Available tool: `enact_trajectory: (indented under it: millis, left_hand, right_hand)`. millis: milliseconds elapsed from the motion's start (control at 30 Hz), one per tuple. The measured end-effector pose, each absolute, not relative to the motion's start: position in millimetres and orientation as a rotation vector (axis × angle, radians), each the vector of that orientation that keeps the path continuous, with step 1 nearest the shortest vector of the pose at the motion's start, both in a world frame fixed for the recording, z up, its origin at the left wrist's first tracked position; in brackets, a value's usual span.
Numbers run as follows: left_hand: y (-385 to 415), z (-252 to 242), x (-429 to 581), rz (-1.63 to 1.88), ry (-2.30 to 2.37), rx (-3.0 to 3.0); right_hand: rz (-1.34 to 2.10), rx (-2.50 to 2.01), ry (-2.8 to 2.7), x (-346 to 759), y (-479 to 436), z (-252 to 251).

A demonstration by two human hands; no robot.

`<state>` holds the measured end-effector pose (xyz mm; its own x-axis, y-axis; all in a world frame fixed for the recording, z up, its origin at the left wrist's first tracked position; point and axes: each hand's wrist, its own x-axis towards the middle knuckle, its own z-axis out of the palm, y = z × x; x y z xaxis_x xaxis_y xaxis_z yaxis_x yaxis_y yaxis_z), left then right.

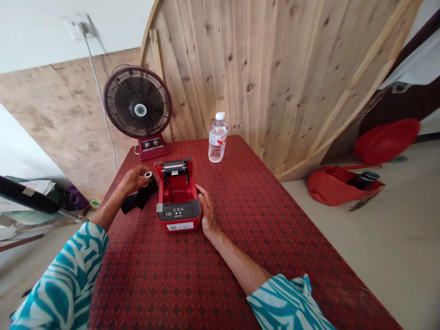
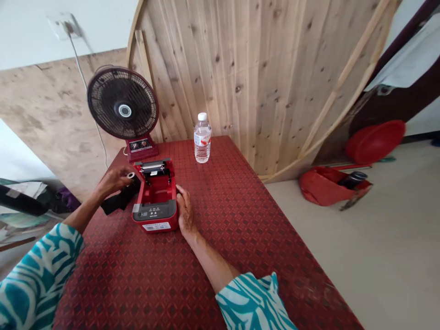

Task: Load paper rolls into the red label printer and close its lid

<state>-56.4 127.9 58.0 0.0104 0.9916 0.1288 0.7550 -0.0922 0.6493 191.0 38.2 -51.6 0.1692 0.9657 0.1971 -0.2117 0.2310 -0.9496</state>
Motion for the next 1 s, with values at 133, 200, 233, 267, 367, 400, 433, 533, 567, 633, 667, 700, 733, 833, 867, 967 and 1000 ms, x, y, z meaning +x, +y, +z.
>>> enact_trajectory:
  millis: [133,200,233,267,367,400,433,533,567,633,667,700,733,833,867,967,1000]
  left_hand:
    - [137,42,-48,0.66,1.81,1.919]
    - [140,40,-49,0.641,1.791,1.928]
    - [141,40,-52,0.641,1.768,1.929]
    - [141,41,-57,0.649,1.737,1.925]
    - [138,47,-81,0.715,1.652,1.882]
    - [135,48,-91,0.733,1.634,1.861]
    - [132,49,-101,0.741,1.619,1.84]
    - [119,43,-124,0.708,1.571,1.786]
    - [115,38,-127,0.695,1.549,1.768]
    - [111,27,-129,0.687,1.51,1.734]
    - [111,22,-129,0.691,1.496,1.72]
    - [111,18,-127,0.698,1.488,1.711]
    - [111,15,-125,0.705,1.485,1.706]
    - [111,13,-121,0.731,1.489,1.699]
    - [110,15,-120,0.747,1.492,1.695]
    - [98,29,-116,0.82,1.492,1.68]
    - [92,35,-113,0.847,1.483,1.672]
  right_hand:
    - [1.037,-0.961,-1.03,191,38,-53]
    - [1.033,-0.965,-1.034,192,38,-54]
    - [1.03,-0.965,-1.037,192,38,-54]
    - [1.026,-0.964,-1.037,192,39,-54]
    - [1.03,-0.959,-1.037,192,39,-54]
    - [1.033,-0.957,-1.035,192,39,-54]
    - [1.034,-0.954,-1.03,192,39,-54]
    - [1.043,-0.95,-1.012,191,39,-54]
    - [1.047,-0.951,-1.008,191,39,-54]
    - [1.053,-0.962,-1.005,191,38,-54]
    - [1.053,-0.97,-1.007,191,38,-54]
    - [1.05,-0.979,-1.008,191,38,-54]
    - [1.046,-0.988,-1.008,191,38,-54]
    - [1.043,-0.997,-1.002,191,38,-54]
    - [1.044,-0.994,-1.0,191,38,-54]
    - [1.043,-0.984,-1.003,190,38,-54]
    - [1.043,-0.983,-1.004,190,38,-54]
